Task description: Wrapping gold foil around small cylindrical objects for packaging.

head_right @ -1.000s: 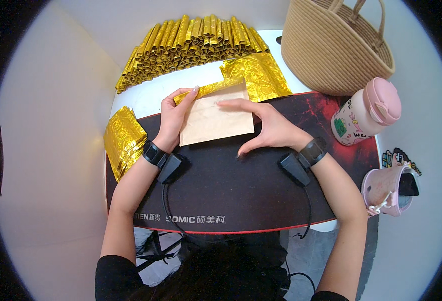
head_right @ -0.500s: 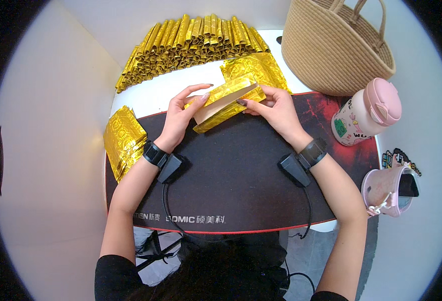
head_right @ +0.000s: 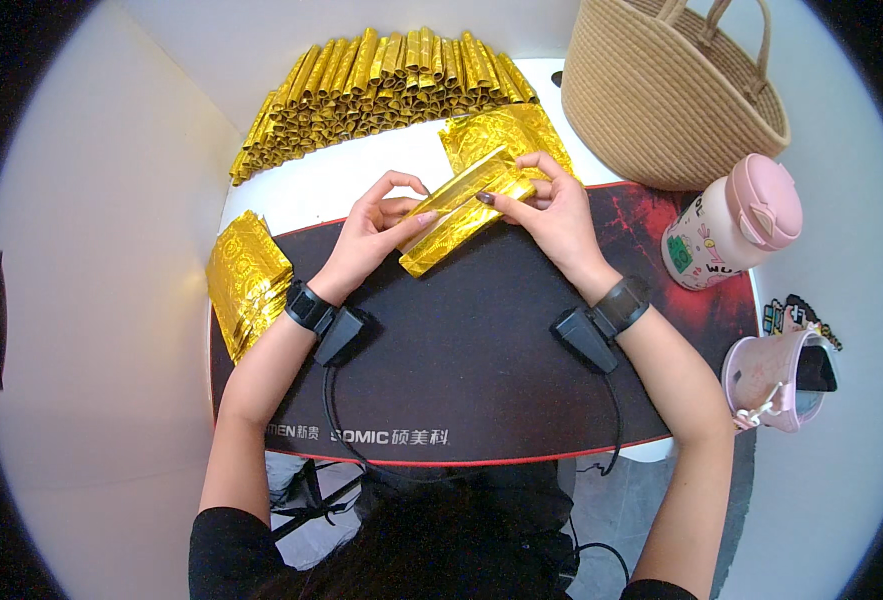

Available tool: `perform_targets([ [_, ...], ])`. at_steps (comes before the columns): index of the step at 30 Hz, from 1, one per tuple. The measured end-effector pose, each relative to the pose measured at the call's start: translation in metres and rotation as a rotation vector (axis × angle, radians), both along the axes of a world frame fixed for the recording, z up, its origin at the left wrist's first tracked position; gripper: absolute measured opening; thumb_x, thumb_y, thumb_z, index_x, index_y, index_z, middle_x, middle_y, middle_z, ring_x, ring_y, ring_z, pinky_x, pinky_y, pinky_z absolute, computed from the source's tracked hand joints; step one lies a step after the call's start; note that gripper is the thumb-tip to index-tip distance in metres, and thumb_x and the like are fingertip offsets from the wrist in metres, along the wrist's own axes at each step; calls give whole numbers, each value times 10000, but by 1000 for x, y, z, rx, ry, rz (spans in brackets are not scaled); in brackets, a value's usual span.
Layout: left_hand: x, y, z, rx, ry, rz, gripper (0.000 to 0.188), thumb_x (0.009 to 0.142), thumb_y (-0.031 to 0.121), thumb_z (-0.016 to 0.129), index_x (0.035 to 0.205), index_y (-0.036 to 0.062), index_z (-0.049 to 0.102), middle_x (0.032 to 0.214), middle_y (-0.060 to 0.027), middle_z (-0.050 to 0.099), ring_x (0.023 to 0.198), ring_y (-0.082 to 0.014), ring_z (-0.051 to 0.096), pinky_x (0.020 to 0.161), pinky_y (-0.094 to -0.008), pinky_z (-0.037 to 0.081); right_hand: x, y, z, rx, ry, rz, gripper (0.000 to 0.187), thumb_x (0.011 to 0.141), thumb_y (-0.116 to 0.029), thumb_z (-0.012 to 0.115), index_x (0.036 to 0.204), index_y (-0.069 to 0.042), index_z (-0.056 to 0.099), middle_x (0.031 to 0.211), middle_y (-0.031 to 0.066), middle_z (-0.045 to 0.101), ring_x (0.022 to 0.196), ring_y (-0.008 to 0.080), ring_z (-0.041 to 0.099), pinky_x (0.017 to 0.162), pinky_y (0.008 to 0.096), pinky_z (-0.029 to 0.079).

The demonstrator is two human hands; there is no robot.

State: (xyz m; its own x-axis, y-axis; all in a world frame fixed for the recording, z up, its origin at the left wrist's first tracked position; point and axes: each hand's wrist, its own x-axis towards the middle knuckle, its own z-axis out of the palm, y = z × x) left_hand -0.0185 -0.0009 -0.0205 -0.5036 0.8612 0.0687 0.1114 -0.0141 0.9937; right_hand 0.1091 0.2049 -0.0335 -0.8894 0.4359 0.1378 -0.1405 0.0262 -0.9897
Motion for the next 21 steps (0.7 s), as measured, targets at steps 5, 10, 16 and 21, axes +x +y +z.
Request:
perform_targets([
  [5,-1,2,-1,-24,81,-9,265,909,92,631,1134,84,492,996,-54,680,872,-69,623,743,-192,473,0,0,4,-21,-18,9,333,849,-52,691,1108,-43,482,861,57,669,740,72,641,622,193,526],
  [10,-2,4,-3,-37,75,-22,207,913,103,631,1087,66,525,980,-36,671,840,-51,607,727,-171,453,1,0,3,-95,7,34,290,879,-54,652,1115,-43,484,931,60,661,777,74,641,626,192,529],
  [16,-4,2,-5,-52,86,25,179,918,108,627,1070,61,544,953,-19,670,830,-30,595,707,-163,443,2,1,2,-60,22,109,342,876,-26,638,1177,-40,477,978,47,645,837,68,627,688,194,521],
  [21,-5,0,-4,-43,78,4,211,909,90,629,1108,42,579,998,-19,666,720,14,542,614,-142,406,3,1,3,-42,-7,152,391,894,-6,593,1257,-59,458,1046,55,621,878,59,602,717,181,502],
])
